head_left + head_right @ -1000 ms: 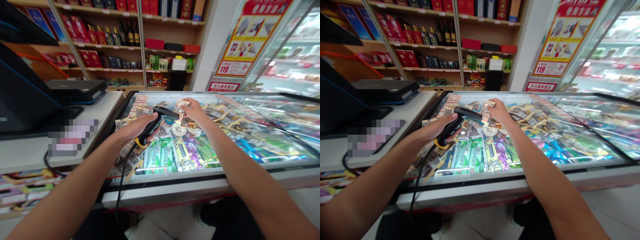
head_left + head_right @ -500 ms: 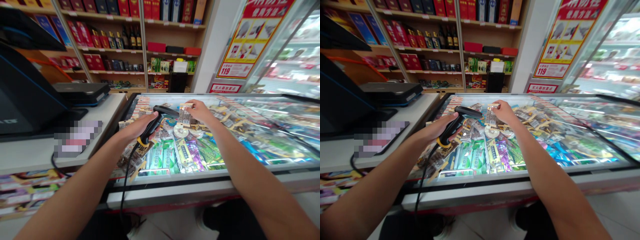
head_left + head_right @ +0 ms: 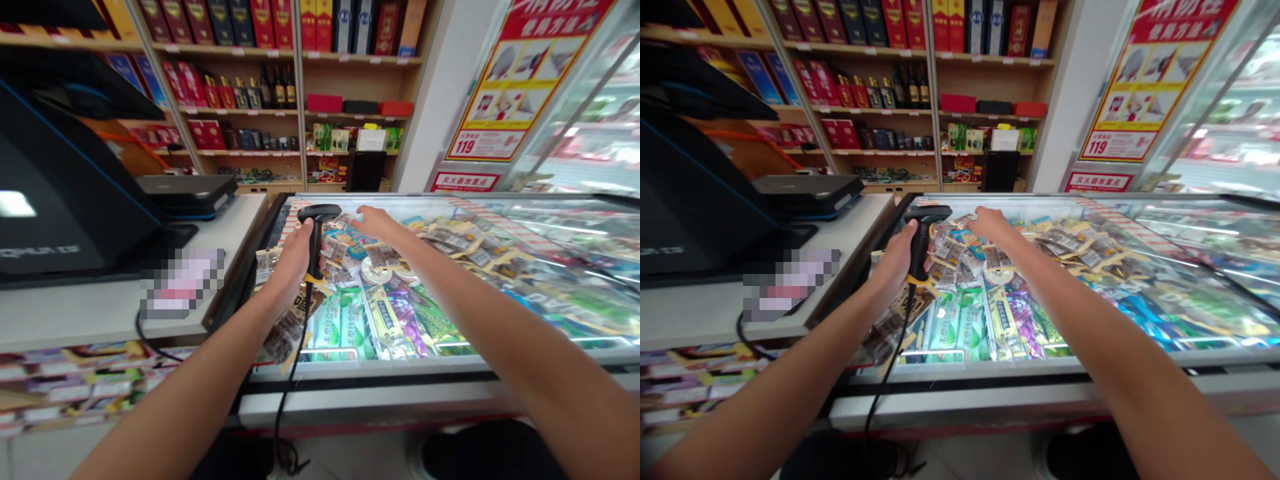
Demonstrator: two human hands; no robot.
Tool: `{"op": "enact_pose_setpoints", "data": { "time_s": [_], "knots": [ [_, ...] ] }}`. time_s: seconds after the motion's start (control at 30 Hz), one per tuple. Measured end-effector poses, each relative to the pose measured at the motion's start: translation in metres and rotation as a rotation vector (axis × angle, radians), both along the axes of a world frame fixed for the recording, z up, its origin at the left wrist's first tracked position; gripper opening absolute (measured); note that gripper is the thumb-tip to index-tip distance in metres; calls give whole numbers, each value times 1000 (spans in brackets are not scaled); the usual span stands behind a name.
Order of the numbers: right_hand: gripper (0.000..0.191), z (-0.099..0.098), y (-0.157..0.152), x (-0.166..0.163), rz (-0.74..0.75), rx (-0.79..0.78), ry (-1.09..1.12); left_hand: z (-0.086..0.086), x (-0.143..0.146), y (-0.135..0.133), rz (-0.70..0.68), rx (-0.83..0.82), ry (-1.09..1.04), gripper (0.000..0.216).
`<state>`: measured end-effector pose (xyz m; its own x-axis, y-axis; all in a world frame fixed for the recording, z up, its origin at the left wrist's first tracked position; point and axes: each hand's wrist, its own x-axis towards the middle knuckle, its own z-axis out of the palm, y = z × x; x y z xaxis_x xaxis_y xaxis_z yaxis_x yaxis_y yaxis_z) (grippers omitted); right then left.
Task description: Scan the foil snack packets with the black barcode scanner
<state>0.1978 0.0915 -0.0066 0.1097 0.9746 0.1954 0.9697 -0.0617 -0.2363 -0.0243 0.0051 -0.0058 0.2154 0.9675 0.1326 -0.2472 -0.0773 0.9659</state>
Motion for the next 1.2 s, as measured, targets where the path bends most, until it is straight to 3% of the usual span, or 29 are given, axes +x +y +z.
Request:
{"op": "enact_pose_setpoints", "data": {
  "time_s": [0.17,0.3,0.4,0.53,0.67,0.8,0.93,1.07,1.2],
  "knots": [
    [65,-15,57,-25,-143,-80,148,0,-2,-1,20,-13,6,48],
    [64,-27,63,-25,-159,-66,218,5,-3,-2,6,-10,27,49],
    [50,-27,59,-24,-108,-60,276,7,-2,-4,-8,-20,26,49],
    [27,-17,42,-23,-27,-23,354,7,-1,-6,-13,-30,34,44],
    [31,-8,2,-22,-12,76,514,7,1,-7,-37,-24,27,43],
    [22,0,-53,-16,6,120,1087,5,4,-10,-97,31,35,43],
    [21,6,-92,-6,126,86,1546,4,5,-15,-216,107,97,50],
    [16,12,-100,4,116,85,1682,4,3,-22,-354,154,184,59],
    [17,14,-96,8,52,114,1703,4,3,-24,-382,172,202,61]
  ]
}}
